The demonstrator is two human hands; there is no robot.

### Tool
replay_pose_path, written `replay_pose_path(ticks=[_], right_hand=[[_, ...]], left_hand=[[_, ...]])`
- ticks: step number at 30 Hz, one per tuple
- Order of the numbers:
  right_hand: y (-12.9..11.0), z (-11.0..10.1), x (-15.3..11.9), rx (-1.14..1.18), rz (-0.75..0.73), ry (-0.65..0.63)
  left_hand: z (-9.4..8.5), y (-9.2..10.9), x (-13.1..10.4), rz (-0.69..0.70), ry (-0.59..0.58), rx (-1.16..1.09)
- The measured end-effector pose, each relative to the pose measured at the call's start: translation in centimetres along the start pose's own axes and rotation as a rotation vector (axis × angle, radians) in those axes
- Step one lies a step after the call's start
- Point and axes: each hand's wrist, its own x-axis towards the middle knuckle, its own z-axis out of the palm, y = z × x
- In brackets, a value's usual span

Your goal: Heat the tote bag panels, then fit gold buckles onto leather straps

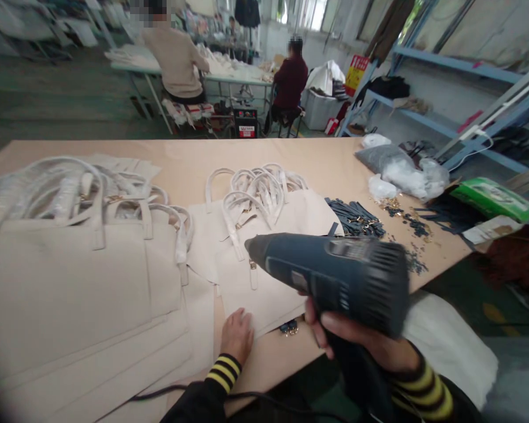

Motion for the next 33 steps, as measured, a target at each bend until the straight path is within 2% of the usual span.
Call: replay_pose_path(ticks=[3, 8, 12, 16, 19, 24, 27, 30, 33], right_hand=[[1.7, 1.6, 5.5, -0.005, 0.088, -0.185], [3.1, 4.1, 12.3, -0.023, 0.066, -0.286], [3.0, 6.4, 15.1, -0.101, 0.043, -0.344], [2.3, 7.3, 15.7, -0.193, 0.072, -0.334], [1.3, 5.7, 14.4, -0.259, 0.05, -0.282], [-1.2, -0.1, 11.4, -0.317, -0.005, -0.05], [-2.5, -2.9, 10.9, -0.316, -0.059, 0.064], [-3.0, -4.2, 11.9, -0.282, -0.066, 0.097], [-2.8, -4.4, 13.4, -0.262, -0.071, 0.121]], left_hand=[[0.9, -0.3, -1.2, 0.052, 0.007, 0.019], [0.6, -1.5, -2.5, -0.005, 0.067, -0.039], [0.9, -1.2, -3.2, -0.134, 0.131, -0.115], [0.5, -1.4, -2.7, -0.283, 0.142, -0.21], [-0.4, -1.7, -1.9, -0.384, 0.125, -0.283], [-1.5, -1.7, -1.0, -0.489, 0.115, -0.389], [-1.5, -1.5, -0.4, -0.516, 0.117, -0.438], [-1.3, -1.3, 0.1, -0.527, 0.113, -0.467], [-0.9, -1.0, 0.4, -0.538, 0.105, -0.475]])
